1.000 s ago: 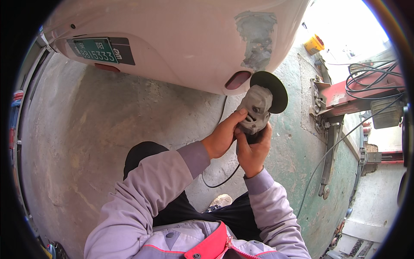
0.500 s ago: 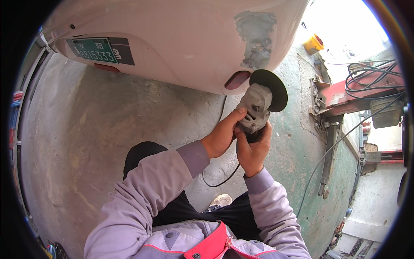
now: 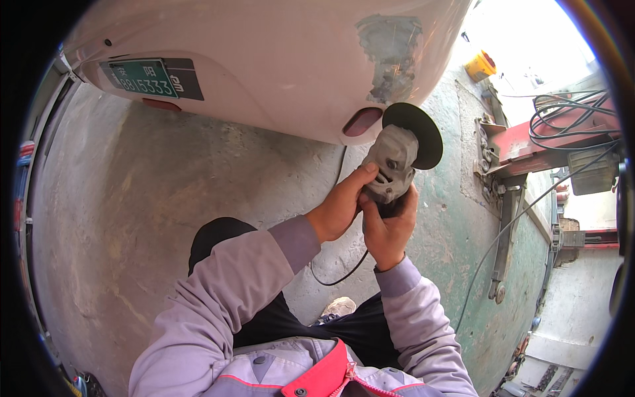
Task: The person uses an angle grinder to remove paint from the rear body panel of a pink scooter. They hold the tool with both hands and move it across the surface, creating sparks, then stop and inspect the area.
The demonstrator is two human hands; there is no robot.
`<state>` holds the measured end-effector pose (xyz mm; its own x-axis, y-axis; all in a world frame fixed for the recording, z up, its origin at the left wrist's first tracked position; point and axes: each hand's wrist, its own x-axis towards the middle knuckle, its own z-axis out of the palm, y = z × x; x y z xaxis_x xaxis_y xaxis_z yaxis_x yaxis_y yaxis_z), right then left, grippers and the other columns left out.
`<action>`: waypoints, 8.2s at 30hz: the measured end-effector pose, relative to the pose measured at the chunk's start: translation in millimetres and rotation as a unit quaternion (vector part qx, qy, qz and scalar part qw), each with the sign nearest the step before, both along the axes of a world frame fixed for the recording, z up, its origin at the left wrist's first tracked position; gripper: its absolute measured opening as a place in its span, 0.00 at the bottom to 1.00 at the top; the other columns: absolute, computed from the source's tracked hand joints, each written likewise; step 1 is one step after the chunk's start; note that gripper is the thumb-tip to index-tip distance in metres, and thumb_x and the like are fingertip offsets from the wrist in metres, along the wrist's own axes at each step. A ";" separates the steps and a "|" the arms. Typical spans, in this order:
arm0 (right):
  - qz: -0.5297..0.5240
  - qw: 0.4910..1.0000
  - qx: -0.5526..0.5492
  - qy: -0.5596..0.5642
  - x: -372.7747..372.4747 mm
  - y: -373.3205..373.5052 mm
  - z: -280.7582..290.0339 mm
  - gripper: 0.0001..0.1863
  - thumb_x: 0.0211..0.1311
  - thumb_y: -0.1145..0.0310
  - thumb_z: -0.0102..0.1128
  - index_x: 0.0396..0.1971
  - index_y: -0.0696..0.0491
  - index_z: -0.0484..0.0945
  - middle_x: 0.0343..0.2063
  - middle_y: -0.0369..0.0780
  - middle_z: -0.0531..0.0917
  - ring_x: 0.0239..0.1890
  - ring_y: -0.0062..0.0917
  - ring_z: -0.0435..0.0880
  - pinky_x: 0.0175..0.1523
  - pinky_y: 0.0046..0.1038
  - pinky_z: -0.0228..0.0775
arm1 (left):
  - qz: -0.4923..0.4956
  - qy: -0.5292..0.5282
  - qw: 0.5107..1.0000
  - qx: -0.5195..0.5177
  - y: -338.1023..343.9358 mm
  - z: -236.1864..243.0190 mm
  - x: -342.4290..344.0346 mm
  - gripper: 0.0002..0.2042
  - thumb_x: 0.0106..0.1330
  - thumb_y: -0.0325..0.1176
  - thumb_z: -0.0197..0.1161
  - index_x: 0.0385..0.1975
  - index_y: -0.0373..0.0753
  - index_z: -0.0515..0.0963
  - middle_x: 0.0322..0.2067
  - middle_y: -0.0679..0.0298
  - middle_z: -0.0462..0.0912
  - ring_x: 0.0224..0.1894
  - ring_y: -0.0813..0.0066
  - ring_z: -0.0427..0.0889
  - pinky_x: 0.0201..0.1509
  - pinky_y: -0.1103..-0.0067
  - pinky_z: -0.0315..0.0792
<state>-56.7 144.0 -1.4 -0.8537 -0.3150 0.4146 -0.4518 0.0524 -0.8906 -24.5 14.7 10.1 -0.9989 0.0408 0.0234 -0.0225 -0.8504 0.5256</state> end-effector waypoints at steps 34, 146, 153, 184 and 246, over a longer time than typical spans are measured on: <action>0.032 0.998 -0.039 -0.049 -0.3 -3.5 9.5 0.40 0.60 0.84 0.68 0.72 0.65 0.60 0.62 0.47 0.76 0.64 0.30 0.78 0.69 0.31 0.70 | -0.004 0.030 0.999 -0.018 -5.2 5.5 -4.6 0.30 0.83 0.53 0.47 0.74 0.36 0.64 0.68 0.60 0.74 0.71 0.69 0.72 0.78 0.69 0.61; -0.027 0.966 -0.103 -0.236 18.1 39.9 10.1 0.21 0.69 0.74 0.69 0.58 0.60 0.74 0.48 0.39 0.85 0.49 0.21 0.83 0.56 0.25 0.76 | -0.098 0.034 0.957 -0.270 19.1 -3.9 18.1 0.36 0.83 0.57 0.48 0.76 0.31 0.57 0.69 0.53 0.68 0.71 0.67 0.66 0.77 0.72 0.59; -0.058 0.843 -0.230 -0.484 1.8 60.0 17.0 0.16 0.75 0.60 0.65 0.46 0.60 0.78 0.36 0.39 0.84 0.33 0.26 0.85 0.38 0.30 0.81 | -0.157 0.009 0.906 -0.394 35.8 -13.2 26.4 0.40 0.82 0.48 0.57 0.80 0.28 0.47 0.73 0.48 0.63 0.73 0.63 0.69 0.76 0.68 0.65; -0.063 0.846 -0.190 -0.494 -14.1 77.6 20.5 0.20 0.64 0.58 0.66 0.44 0.61 0.79 0.31 0.40 0.83 0.28 0.26 0.83 0.33 0.31 0.76 | -0.309 -0.164 0.931 -0.103 58.8 -29.5 38.7 0.23 0.71 0.48 0.69 0.52 0.34 0.77 0.44 0.57 0.86 0.44 0.65 0.89 0.49 0.68 0.85; 0.354 0.769 0.531 -0.032 6.8 58.1 13.0 0.33 0.62 0.41 0.68 0.48 0.60 0.83 0.44 0.52 0.87 0.51 0.48 0.86 0.56 0.45 0.80 | 0.244 0.220 0.421 -0.845 -42.9 89.8 -2.3 0.32 0.62 0.32 0.72 0.67 0.33 0.72 0.70 0.42 0.70 0.63 0.43 0.76 0.67 0.59 0.71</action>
<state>-49.9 202.2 11.6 -0.3210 -0.8423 -0.4330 -0.6596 0.5269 -0.5360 -26.8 -28.2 99.9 -0.8118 0.1626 0.5608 0.3542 0.9007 0.2516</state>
